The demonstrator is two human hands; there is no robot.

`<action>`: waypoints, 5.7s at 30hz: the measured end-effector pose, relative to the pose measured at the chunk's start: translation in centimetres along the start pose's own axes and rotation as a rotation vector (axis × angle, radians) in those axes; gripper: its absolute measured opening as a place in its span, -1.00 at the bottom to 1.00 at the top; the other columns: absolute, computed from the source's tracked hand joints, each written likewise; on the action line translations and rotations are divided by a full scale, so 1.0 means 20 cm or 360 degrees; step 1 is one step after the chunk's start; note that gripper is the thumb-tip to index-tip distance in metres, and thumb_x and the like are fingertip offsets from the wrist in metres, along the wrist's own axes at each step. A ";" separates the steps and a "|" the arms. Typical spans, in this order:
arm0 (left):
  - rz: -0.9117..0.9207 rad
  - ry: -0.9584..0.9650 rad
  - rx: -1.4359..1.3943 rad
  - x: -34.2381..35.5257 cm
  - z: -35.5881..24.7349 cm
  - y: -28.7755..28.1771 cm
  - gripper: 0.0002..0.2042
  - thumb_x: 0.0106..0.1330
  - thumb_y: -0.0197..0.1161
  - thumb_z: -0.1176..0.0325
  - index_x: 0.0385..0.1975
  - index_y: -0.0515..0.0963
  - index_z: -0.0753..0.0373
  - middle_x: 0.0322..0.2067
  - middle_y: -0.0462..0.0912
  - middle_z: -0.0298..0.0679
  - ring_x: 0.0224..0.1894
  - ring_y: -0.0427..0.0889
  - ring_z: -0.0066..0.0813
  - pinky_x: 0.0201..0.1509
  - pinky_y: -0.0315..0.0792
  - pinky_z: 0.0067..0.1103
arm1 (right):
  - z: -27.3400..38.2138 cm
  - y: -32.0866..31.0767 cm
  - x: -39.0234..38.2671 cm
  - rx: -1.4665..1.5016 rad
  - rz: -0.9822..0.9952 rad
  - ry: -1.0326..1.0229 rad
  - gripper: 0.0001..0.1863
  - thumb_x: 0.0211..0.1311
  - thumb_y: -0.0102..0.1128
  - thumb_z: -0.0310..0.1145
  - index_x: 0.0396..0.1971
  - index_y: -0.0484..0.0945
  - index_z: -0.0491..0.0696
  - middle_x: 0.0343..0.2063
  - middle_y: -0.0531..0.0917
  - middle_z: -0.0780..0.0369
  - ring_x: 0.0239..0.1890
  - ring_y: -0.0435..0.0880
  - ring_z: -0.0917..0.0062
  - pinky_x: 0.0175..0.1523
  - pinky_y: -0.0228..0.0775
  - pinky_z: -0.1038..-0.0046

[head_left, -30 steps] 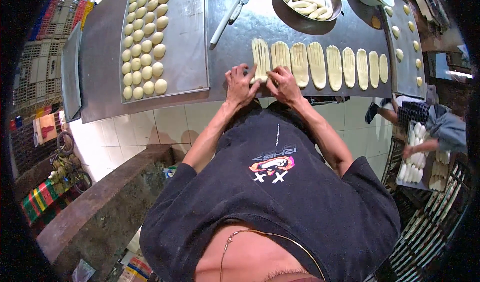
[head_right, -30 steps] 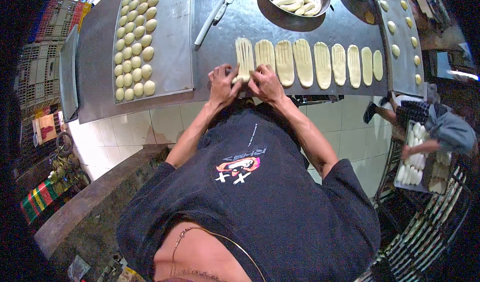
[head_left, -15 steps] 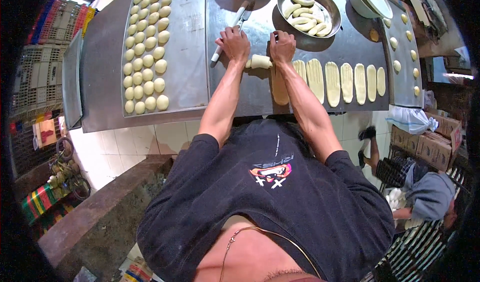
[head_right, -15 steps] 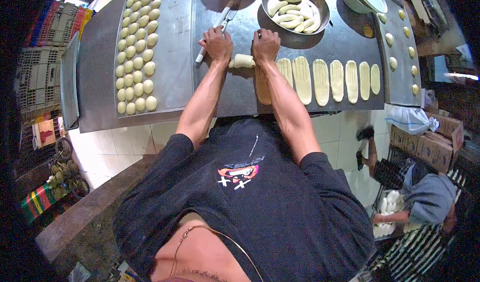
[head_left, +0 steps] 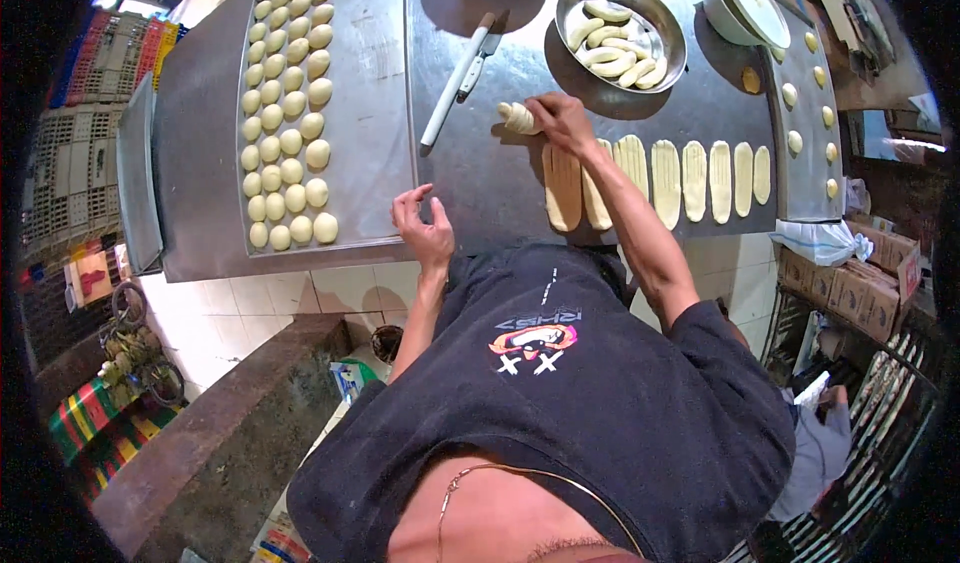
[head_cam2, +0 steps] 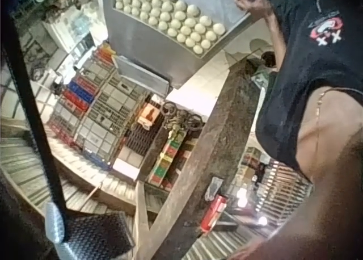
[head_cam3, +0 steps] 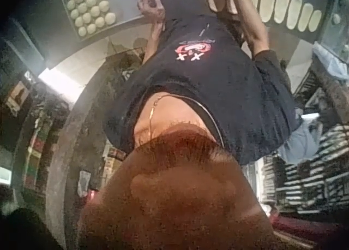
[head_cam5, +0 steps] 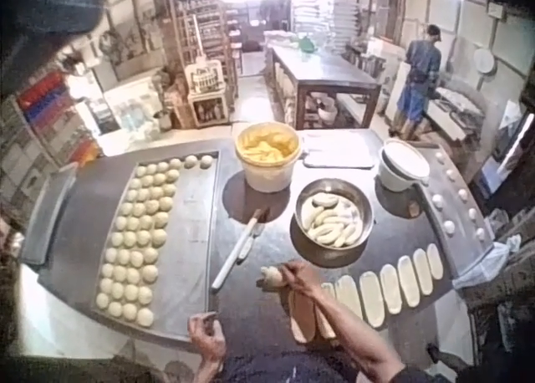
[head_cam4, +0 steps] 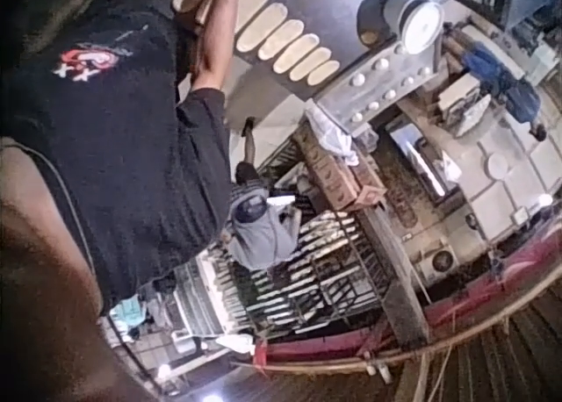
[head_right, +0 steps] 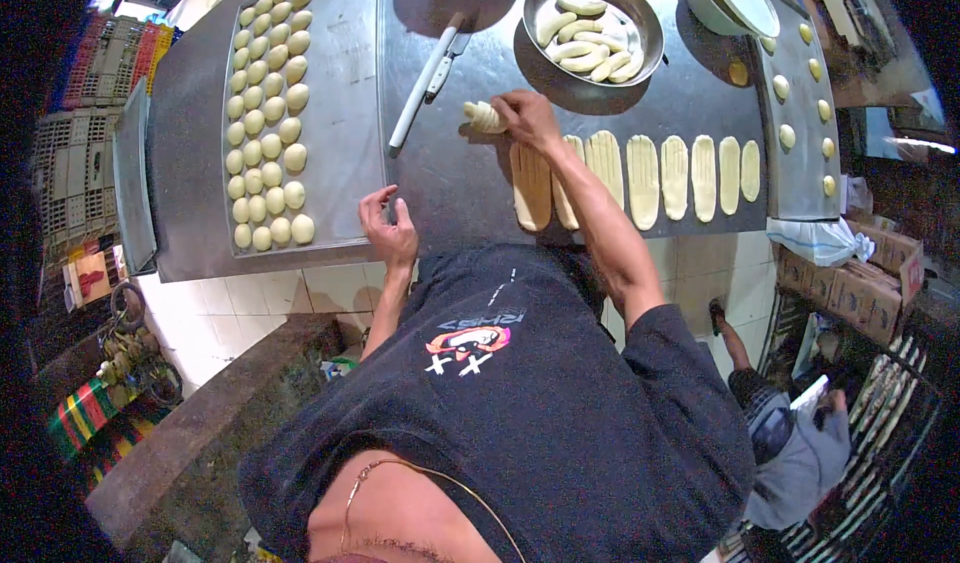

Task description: The person rolls dough with banana slices inside, then dips the round dough balls into shredded cheese toppings before placing them into a baking tray.

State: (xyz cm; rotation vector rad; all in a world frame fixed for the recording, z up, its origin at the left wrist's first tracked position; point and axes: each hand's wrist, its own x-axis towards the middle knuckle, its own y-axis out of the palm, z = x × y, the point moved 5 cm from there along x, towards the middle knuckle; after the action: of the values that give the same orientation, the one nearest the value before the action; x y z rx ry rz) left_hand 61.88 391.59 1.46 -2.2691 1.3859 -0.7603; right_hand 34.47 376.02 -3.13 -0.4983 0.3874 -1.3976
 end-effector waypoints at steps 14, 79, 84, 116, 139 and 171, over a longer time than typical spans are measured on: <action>0.0008 0.0174 -0.0141 0.12 -0.34 0.14 -0.77 0.17 0.23 0.52 -0.15 0.60 0.24 -0.25 0.52 -0.22 -0.19 0.48 -0.35 -0.02 0.40 -0.46 | 0.20 0.17 0.01 -0.0250 -0.0039 -0.0459 -0.48 -0.16 0.52 -0.28 -0.10 0.60 -0.06 -0.18 0.64 0.09 -0.09 0.61 0.08 0.00 0.50 0.22; 0.0604 -0.0464 0.0514 0.18 -0.23 0.93 -0.47 -0.14 0.58 -0.07 -0.22 0.72 0.17 -0.19 0.74 -0.11 -0.09 0.70 0.00 0.02 0.48 -0.20 | -0.11 -0.19 -0.22 -0.0616 -0.0215 0.0950 -0.55 -0.40 0.62 0.13 -0.45 0.80 0.21 -0.44 0.77 0.30 -0.22 0.73 0.38 0.04 0.42 0.21; 0.0606 -0.0377 0.0610 0.19 -0.32 0.95 -0.61 0.06 0.48 0.03 -0.20 0.71 0.14 -0.23 0.73 -0.03 -0.11 0.70 -0.01 -0.04 0.54 -0.21 | -0.18 -0.20 -0.10 -0.0757 -0.0174 0.1010 -0.65 -0.24 0.57 0.06 -0.40 0.79 0.24 -0.32 0.78 0.33 -0.12 0.72 0.36 0.13 0.34 0.18; 0.0999 0.1238 0.0296 -0.34 -0.37 0.65 -0.57 -0.02 0.42 0.30 -0.05 0.63 0.06 -0.21 0.68 -0.37 0.02 0.53 -0.36 0.14 0.14 -0.25 | 0.03 -0.16 -0.83 -0.0043 0.0098 -0.0391 -0.73 0.00 0.27 -0.56 -0.24 0.48 -0.14 -0.38 0.62 0.05 -0.32 0.65 0.11 -0.23 0.50 0.19; 0.0781 0.1113 0.0288 -0.46 -0.36 0.53 -0.51 0.23 0.30 0.11 0.18 0.49 0.00 0.00 0.47 -0.21 0.08 0.39 -0.24 0.20 0.14 -0.24 | -0.01 -0.16 -0.88 -0.0649 -0.0332 -0.0388 -0.77 0.21 0.24 -0.26 -0.18 0.65 -0.02 -0.24 0.61 0.18 -0.13 0.51 0.28 -0.03 0.32 0.23; -0.0263 -0.0010 0.0136 -0.27 0.03 0.28 -0.81 0.20 0.23 0.42 -0.20 0.52 0.27 -0.27 0.49 -0.14 -0.21 0.52 -0.19 -0.01 0.38 -0.34 | 0.07 -0.28 -0.12 -0.0204 0.0383 0.0228 -0.42 -0.18 0.39 -0.16 -0.10 0.63 -0.18 -0.22 0.72 0.03 -0.19 0.74 0.26 0.00 0.56 0.35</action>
State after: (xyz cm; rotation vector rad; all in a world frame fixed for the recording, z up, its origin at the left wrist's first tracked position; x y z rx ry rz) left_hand 56.39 393.84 -3.55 -2.3376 1.1502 -0.8463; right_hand 30.25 377.91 0.93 -0.4409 0.6357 -1.1829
